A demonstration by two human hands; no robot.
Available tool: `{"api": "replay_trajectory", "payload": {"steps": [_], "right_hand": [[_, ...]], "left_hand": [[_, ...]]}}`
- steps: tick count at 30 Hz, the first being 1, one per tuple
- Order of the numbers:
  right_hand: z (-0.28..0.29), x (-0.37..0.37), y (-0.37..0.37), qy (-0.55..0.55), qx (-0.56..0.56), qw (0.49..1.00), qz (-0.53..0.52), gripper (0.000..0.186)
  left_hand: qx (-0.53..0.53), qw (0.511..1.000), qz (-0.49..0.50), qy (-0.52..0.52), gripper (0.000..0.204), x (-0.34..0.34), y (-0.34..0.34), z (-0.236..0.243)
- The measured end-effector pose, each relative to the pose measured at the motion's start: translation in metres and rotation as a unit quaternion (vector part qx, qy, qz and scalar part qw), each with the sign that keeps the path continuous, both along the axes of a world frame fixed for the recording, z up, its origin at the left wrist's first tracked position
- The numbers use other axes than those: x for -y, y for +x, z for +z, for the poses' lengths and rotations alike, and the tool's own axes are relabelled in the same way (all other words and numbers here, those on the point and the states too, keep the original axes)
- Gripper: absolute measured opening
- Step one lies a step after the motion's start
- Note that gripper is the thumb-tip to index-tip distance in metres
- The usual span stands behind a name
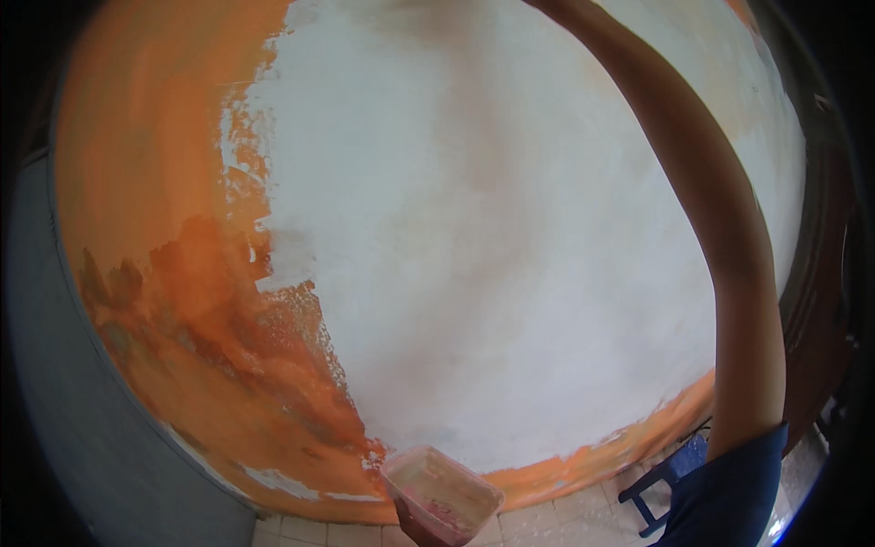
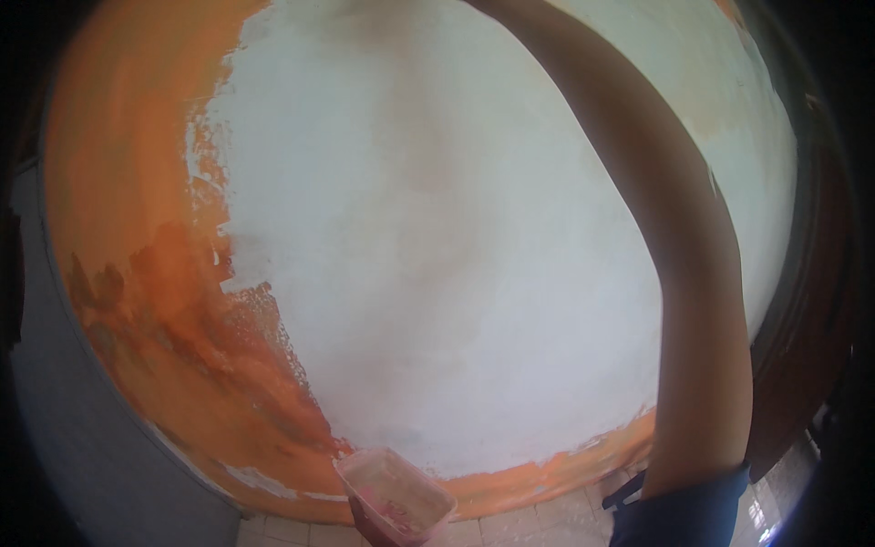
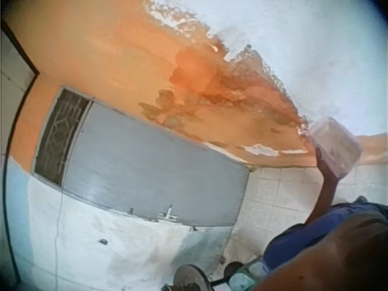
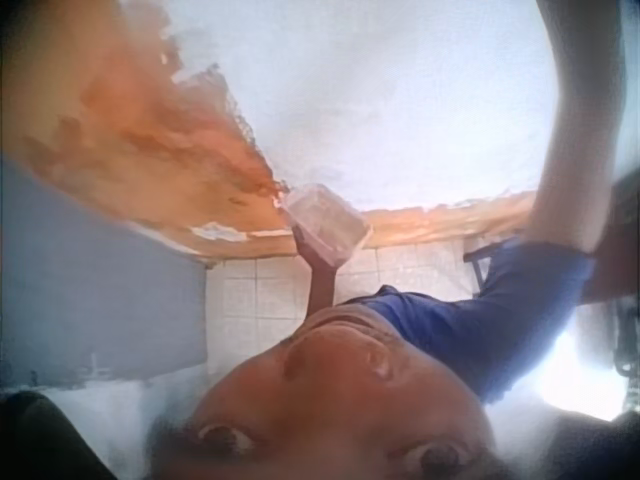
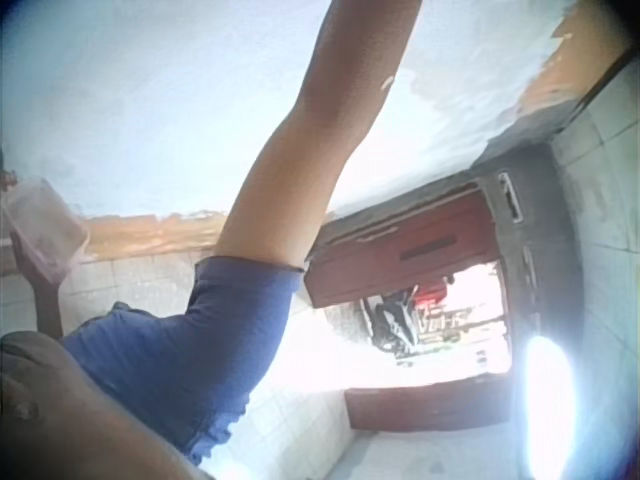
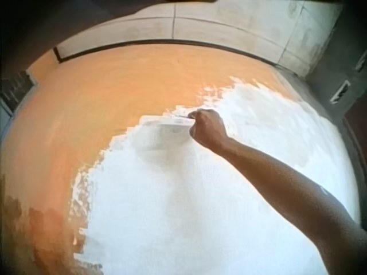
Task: The person applies a white substance to a wall using a putty knife, spreading it over an orange-painted area. They repeatedly scoop the material from a container and smooth it across the wall surface.
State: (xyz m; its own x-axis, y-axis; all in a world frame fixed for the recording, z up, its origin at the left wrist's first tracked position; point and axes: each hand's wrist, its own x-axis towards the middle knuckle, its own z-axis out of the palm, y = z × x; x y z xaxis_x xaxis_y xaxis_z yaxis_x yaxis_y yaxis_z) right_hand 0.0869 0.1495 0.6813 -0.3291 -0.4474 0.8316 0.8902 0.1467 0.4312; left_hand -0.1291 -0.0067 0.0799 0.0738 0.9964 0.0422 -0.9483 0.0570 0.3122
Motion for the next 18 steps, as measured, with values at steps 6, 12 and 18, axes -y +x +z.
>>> {"api": "replay_trajectory", "payload": {"steps": [6, 12, 18], "right_hand": [[-0.003, -0.018, -0.037, -0.107, -0.025, 0.991, -0.074, 0.025], [-0.136, -0.016, -0.03, -0.126, 0.151, 0.979, -0.051, 0.034], [-0.049, -0.004, -0.004, -0.036, -0.034, 0.995, 0.084, 0.023]], "left_hand": [[-0.037, 0.999, 0.035, -0.006, 0.067, -0.004, -0.004, 0.003], [-0.007, 0.984, 0.043, -0.17, 0.066, 0.005, -0.005, 0.033], [-0.038, 0.993, 0.043, -0.102, 0.065, 0.0, -0.007, 0.011]]}}
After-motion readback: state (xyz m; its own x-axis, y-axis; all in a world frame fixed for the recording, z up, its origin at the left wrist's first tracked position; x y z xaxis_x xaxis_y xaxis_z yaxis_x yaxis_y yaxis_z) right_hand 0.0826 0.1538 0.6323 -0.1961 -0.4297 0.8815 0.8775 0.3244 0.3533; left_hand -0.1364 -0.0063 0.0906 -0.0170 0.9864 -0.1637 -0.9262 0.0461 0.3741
